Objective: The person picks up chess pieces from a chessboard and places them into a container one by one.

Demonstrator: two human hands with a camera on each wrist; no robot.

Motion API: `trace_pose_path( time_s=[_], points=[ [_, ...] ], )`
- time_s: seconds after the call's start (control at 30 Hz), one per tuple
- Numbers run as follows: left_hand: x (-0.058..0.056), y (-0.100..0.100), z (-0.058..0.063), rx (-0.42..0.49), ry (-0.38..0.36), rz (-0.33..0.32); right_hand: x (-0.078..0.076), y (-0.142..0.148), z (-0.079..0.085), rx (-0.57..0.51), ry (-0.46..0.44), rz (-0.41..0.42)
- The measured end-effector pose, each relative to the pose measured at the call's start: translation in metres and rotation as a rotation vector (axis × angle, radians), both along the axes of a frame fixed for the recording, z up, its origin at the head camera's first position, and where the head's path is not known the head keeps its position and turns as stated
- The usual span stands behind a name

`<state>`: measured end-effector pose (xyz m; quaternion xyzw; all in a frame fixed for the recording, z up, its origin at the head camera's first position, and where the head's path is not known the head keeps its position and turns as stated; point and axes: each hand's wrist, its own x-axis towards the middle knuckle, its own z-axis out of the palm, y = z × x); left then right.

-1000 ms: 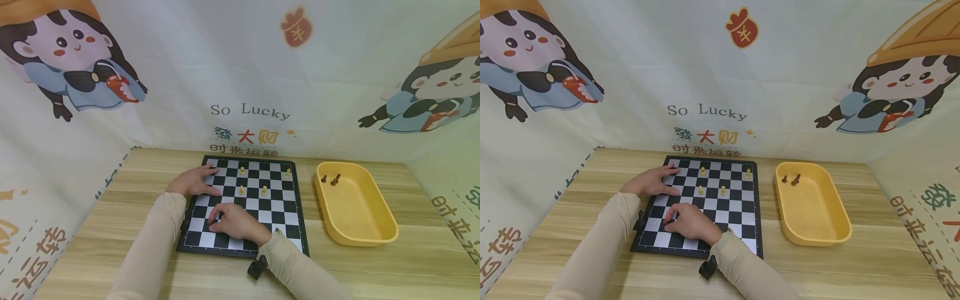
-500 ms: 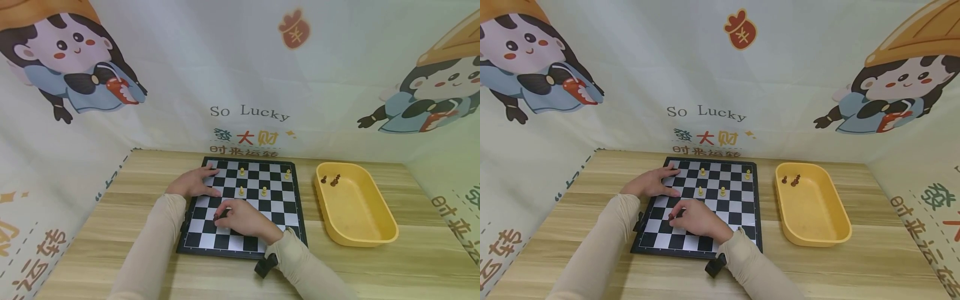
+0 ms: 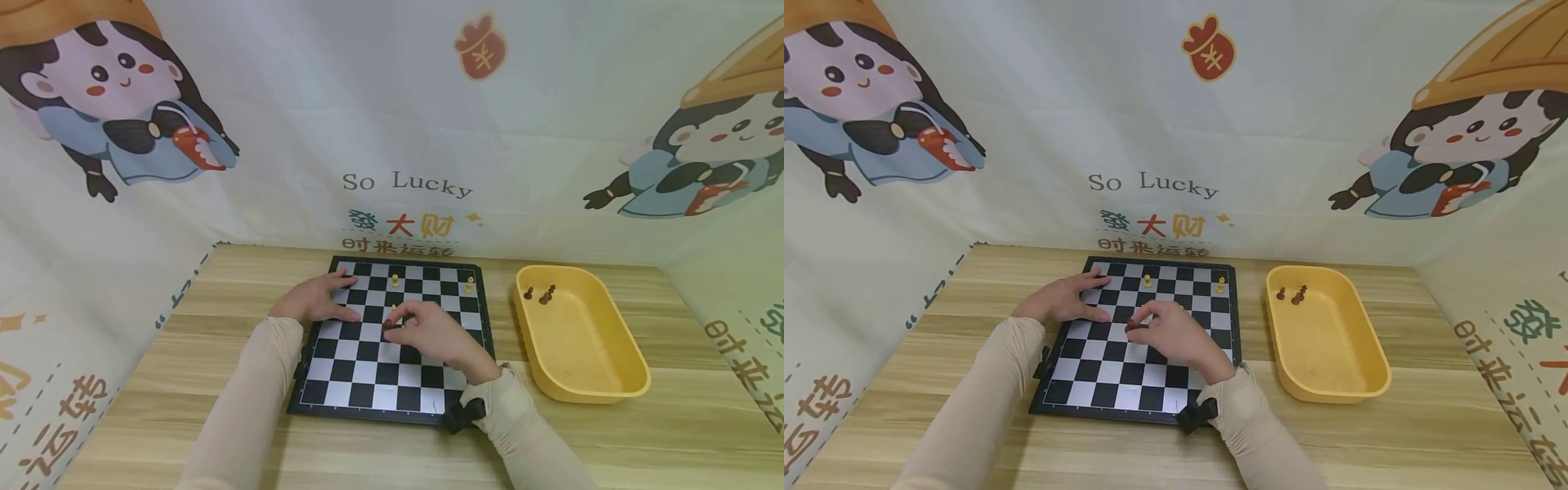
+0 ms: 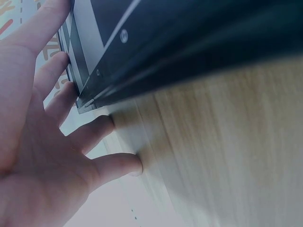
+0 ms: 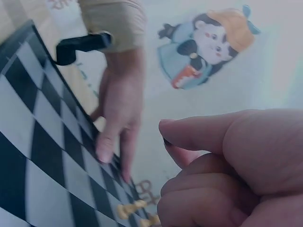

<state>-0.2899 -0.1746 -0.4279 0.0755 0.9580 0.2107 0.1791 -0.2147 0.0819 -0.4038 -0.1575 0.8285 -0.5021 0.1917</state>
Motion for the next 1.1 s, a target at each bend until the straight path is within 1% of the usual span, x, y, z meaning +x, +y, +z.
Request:
trace_pose_path(
  time_s=[0.2, 0.43, 0.5, 0.7, 0.93, 1.1],
  points=[
    [0.001, 0.000, -0.001, 0.016, -0.008, 0.011, -0.005, 0.016, 0.009, 0.010, 0.005, -0.081],
    [0.002, -0.001, 0.000, 0.021, -0.011, 0.013, -0.009, 0.034, 0.011, -0.019, 0.024, -0.161],
    [0.002, 0.000, 0.000, 0.019, -0.010, 0.015, -0.010, 0.039, 0.012, -0.010, 0.039, -0.188],
    [0.002, -0.001, 0.001, 0.030, -0.012, 0.018, -0.014, 0.054, 0.019, -0.003, 0.062, -0.224],
    [0.002, -0.001, -0.001, 0.022, -0.009, 0.016, -0.016, 0.073, 0.025, 0.016, 0.027, -0.278],
    [0.001, 0.000, -0.002, 0.019, -0.003, 0.019, -0.017, 0.086, 0.028, 0.004, 0.042, -0.298]
  ],
)
